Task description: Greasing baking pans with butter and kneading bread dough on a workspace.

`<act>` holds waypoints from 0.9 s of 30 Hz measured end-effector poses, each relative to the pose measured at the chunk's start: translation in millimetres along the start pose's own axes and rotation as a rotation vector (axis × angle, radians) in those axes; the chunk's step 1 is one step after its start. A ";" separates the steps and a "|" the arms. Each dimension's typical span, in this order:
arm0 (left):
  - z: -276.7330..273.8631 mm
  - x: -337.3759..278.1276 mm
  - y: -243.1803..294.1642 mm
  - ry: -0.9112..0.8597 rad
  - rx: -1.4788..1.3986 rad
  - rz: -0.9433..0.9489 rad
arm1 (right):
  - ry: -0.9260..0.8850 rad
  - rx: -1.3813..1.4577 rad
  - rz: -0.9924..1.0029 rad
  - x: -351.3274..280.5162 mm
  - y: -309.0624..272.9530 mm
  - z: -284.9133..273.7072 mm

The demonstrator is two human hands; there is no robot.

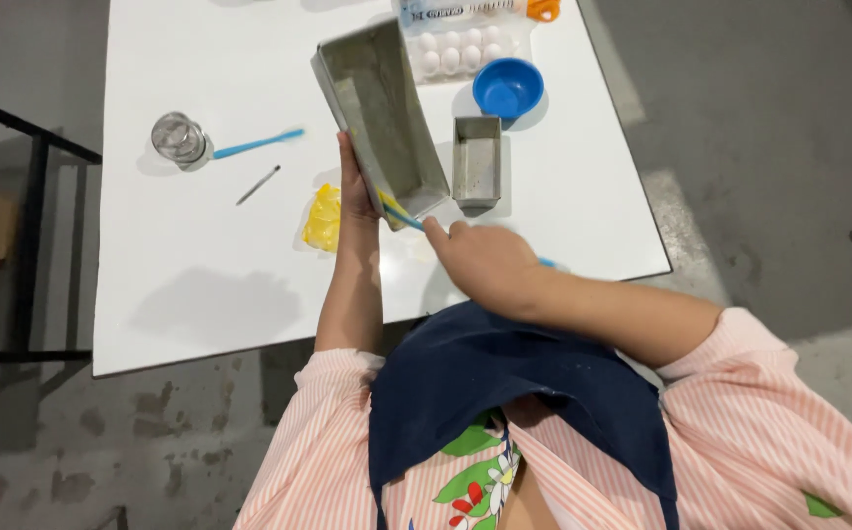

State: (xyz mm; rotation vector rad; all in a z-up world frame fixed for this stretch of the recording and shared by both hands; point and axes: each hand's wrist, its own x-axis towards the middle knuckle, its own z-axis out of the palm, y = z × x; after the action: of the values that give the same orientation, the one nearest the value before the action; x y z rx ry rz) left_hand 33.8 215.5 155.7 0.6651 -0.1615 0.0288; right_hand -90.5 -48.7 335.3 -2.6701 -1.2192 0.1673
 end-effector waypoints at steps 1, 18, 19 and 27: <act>-7.8 -4.8 0.0 0.009 0.001 -0.005 | -0.006 0.009 -0.001 1.6 3.9 -6.5; 27.8 -3.1 12.9 0.000 0.031 0.018 | 0.511 -0.030 -0.054 48.0 55.0 86.2; 30.4 -4.5 15.0 -0.004 0.030 0.022 | 0.512 -0.036 -0.057 41.6 47.4 74.4; -0.3 -12.7 19.4 0.054 0.415 -0.097 | -0.137 0.057 -0.063 28.5 57.6 -1.1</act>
State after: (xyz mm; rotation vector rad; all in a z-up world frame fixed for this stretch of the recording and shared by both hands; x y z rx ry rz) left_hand 19.8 231.3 165.3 1.0847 -0.0701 -0.0138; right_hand -29.5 -64.1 322.6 -2.6046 -1.3148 0.3747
